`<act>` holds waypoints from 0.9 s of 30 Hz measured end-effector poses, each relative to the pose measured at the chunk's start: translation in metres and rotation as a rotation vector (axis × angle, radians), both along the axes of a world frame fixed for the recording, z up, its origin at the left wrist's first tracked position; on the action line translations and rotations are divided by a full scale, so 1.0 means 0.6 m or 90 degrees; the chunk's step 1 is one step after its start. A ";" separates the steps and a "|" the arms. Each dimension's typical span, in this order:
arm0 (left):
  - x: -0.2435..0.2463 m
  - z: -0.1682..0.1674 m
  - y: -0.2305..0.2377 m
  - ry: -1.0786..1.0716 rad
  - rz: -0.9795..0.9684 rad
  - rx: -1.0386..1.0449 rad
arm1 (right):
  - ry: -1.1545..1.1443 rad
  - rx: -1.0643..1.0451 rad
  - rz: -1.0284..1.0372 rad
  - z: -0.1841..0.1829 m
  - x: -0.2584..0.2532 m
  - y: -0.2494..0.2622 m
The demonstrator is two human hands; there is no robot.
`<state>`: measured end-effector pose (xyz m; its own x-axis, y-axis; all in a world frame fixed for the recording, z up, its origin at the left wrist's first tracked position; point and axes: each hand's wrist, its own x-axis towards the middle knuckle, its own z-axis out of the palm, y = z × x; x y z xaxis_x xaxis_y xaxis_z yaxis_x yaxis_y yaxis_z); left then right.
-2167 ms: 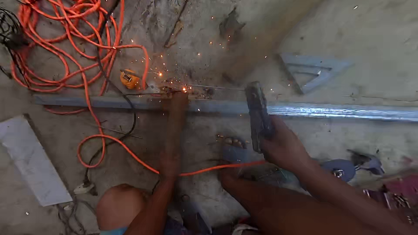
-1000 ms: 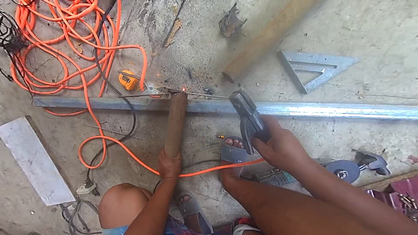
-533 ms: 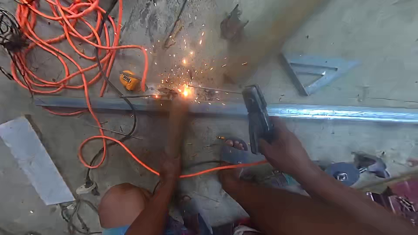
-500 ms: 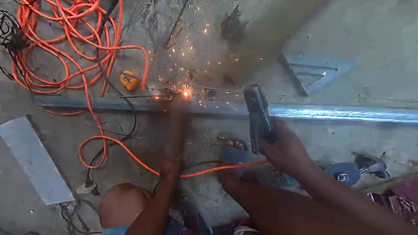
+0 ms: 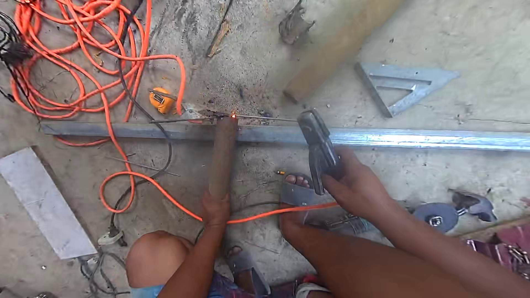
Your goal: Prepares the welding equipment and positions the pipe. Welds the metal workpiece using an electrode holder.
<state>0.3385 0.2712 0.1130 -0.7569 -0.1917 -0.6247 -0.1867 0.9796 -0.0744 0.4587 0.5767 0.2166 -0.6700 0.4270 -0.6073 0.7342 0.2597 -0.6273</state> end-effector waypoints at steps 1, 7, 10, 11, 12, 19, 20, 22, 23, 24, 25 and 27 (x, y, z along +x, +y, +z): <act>0.000 0.000 0.000 0.000 0.000 -0.002 | -0.002 -0.002 0.000 -0.001 0.000 0.000; -0.001 0.000 0.002 -0.002 0.003 -0.006 | 0.006 0.008 0.022 0.000 -0.001 0.001; 0.001 -0.003 0.001 0.004 0.007 -0.009 | -0.002 0.021 0.042 0.006 -0.003 0.001; 0.003 -0.004 -0.001 0.014 0.007 0.008 | -0.004 0.030 0.049 0.008 -0.003 0.000; 0.005 -0.004 -0.004 0.026 0.008 0.037 | -0.010 0.043 0.060 0.012 -0.003 0.000; -0.002 0.003 -0.003 -0.017 -0.007 0.006 | 0.019 0.018 -0.005 0.015 -0.004 0.000; -0.003 0.004 -0.002 -0.019 -0.005 0.005 | 0.018 0.013 -0.005 0.013 -0.003 -0.001; -0.004 0.005 0.000 -0.017 -0.004 0.001 | 0.014 -0.001 -0.007 0.009 -0.002 -0.001; -0.004 0.006 0.001 -0.015 -0.005 0.000 | 0.012 -0.001 -0.005 0.008 -0.002 -0.001; -0.003 0.005 0.000 -0.008 -0.006 0.002 | 0.009 -0.001 -0.004 0.007 -0.002 -0.001; -0.003 0.005 0.001 -0.003 -0.003 0.004 | 0.003 -0.004 -0.002 0.006 -0.003 0.000; -0.003 0.005 0.003 -0.006 0.006 -0.001 | -0.003 -0.005 0.000 0.005 -0.004 0.001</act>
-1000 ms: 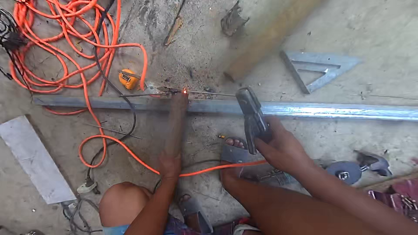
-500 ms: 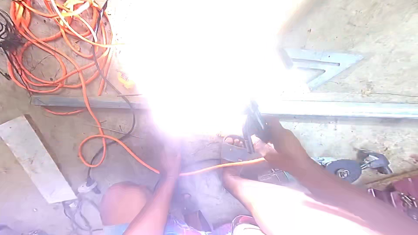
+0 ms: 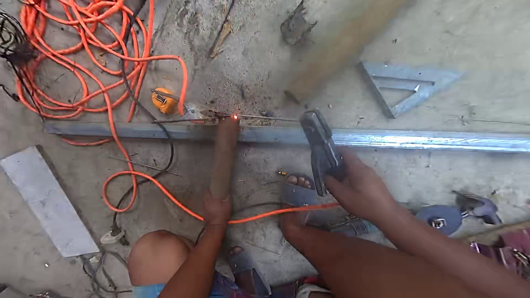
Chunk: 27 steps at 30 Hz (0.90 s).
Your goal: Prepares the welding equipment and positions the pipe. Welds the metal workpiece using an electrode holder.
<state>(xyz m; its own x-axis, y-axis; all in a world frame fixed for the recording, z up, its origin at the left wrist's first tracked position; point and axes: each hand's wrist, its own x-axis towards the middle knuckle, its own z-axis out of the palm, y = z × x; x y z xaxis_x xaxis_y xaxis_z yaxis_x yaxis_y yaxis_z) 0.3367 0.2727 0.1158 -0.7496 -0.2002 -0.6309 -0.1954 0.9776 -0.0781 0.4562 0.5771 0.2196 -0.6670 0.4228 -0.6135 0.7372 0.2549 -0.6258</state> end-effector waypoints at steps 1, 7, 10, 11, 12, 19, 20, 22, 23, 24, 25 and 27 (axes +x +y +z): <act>0.000 -0.002 -0.001 0.003 0.002 0.000 | 0.000 0.003 0.003 -0.001 0.000 0.000; 0.002 -0.003 0.001 0.003 -0.004 -0.006 | 0.005 0.010 0.015 -0.004 0.001 0.001; 0.003 -0.006 0.000 0.014 0.001 0.008 | 0.032 0.014 0.033 -0.001 0.000 0.001; 0.003 -0.007 0.000 0.019 -0.002 0.009 | 0.034 0.019 0.038 -0.002 0.001 0.001; 0.004 -0.008 -0.001 0.021 -0.005 0.003 | 0.024 0.020 0.039 -0.001 0.000 0.000; 0.001 0.005 -0.002 -0.016 -0.006 0.021 | 0.026 0.005 -0.045 0.011 -0.003 0.002; 0.000 0.003 -0.002 -0.017 -0.004 0.014 | 0.021 0.002 -0.036 0.008 -0.003 0.003; 0.000 -0.001 -0.002 -0.018 0.004 0.013 | 0.005 -0.005 -0.019 0.003 -0.001 0.003; 0.001 -0.002 -0.003 -0.015 0.008 0.013 | 0.000 -0.007 -0.012 0.002 0.000 0.003; 0.001 -0.002 -0.002 -0.014 0.008 0.010 | -0.002 -0.005 -0.008 0.000 0.001 0.002; 0.001 0.000 -0.001 -0.016 0.006 0.006 | 0.000 0.001 -0.005 -0.002 0.002 0.002; 0.000 0.001 0.003 -0.022 0.003 -0.009 | 0.002 -0.003 -0.003 -0.004 0.001 0.002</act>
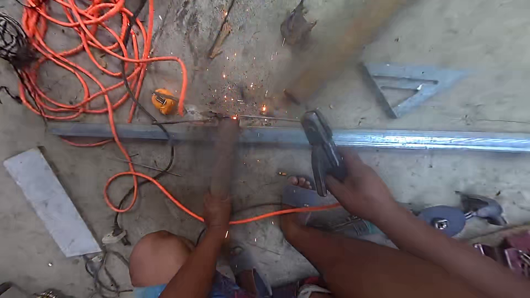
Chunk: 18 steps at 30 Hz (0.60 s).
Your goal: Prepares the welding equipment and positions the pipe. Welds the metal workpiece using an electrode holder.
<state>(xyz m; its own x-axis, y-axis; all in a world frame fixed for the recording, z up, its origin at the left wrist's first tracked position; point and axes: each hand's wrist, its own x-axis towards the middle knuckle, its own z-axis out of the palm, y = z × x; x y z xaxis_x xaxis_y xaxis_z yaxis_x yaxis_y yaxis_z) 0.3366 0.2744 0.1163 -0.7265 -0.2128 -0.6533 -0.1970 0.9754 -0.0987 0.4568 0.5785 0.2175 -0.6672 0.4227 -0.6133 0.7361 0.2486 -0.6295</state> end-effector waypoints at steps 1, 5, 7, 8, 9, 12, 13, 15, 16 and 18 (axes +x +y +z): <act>0.001 0.000 0.000 0.005 -0.003 -0.002 | -0.001 -0.006 0.001 -0.001 0.000 0.000; 0.001 -0.005 -0.003 0.006 0.003 -0.006 | 0.000 -0.010 0.006 -0.002 -0.003 0.000; 0.000 -0.005 -0.002 0.005 0.005 -0.005 | -0.002 -0.008 0.009 -0.001 -0.005 0.000; 0.001 -0.006 -0.003 0.007 0.005 -0.003 | -0.002 -0.008 0.009 -0.001 -0.004 0.000; 0.002 -0.007 -0.004 0.009 0.005 -0.001 | -0.002 -0.008 0.008 -0.002 -0.004 0.000; 0.002 -0.009 -0.005 0.014 0.008 0.004 | -0.005 -0.014 0.007 -0.004 -0.004 0.000; 0.002 -0.008 -0.005 0.016 0.005 0.004 | -0.007 -0.017 0.007 -0.004 -0.004 0.001; 0.003 -0.009 -0.005 0.032 -0.002 0.002 | -0.004 -0.005 0.012 -0.007 -0.003 0.001; 0.004 -0.008 -0.006 0.037 -0.005 0.002 | -0.003 0.003 0.018 -0.008 -0.003 0.001; 0.003 -0.008 -0.006 0.034 -0.005 0.005 | 0.002 0.026 0.043 -0.005 -0.004 0.001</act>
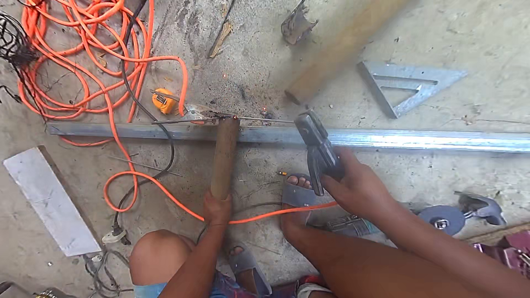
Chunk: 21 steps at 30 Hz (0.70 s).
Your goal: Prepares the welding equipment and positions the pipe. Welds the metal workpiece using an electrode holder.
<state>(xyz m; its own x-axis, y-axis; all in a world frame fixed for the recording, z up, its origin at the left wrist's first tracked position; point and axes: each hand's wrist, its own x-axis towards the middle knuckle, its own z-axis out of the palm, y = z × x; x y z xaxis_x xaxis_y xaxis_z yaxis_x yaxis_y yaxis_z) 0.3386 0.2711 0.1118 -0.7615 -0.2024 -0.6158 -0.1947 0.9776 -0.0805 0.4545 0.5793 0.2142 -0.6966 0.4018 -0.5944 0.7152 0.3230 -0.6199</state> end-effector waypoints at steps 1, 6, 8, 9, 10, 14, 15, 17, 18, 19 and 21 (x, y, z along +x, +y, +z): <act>-0.001 -0.001 0.000 -0.001 0.000 -0.002 | 0.005 0.016 0.014 0.001 -0.001 0.000; -0.002 0.003 0.003 -0.007 0.001 -0.005 | 0.016 0.029 0.026 0.003 -0.002 0.000; -0.002 0.006 0.005 -0.008 -0.005 0.002 | 0.014 0.018 0.030 0.005 -0.003 0.001; -0.002 0.007 0.006 -0.009 -0.004 0.006 | 0.011 0.018 0.033 0.007 -0.004 0.001; -0.002 0.008 0.007 -0.008 -0.003 0.009 | 0.004 0.015 0.035 0.009 -0.005 0.001; -0.004 0.013 0.004 -0.024 0.008 0.028 | 0.024 0.003 -0.035 0.013 -0.005 -0.002; -0.004 0.015 0.004 -0.032 0.009 0.030 | 0.027 -0.006 -0.052 0.016 -0.008 -0.001; -0.006 0.016 0.007 -0.035 0.006 0.016 | 0.007 -0.023 -0.061 0.022 -0.013 0.000; -0.006 0.014 0.008 -0.034 0.003 0.004 | 0.001 -0.022 -0.050 0.020 -0.014 0.000; -0.006 0.011 0.006 -0.033 -0.001 -0.003 | 0.003 -0.019 -0.037 0.017 -0.013 0.000; -0.004 0.009 0.002 -0.037 -0.003 0.001 | 0.010 -0.013 -0.021 0.012 -0.010 0.000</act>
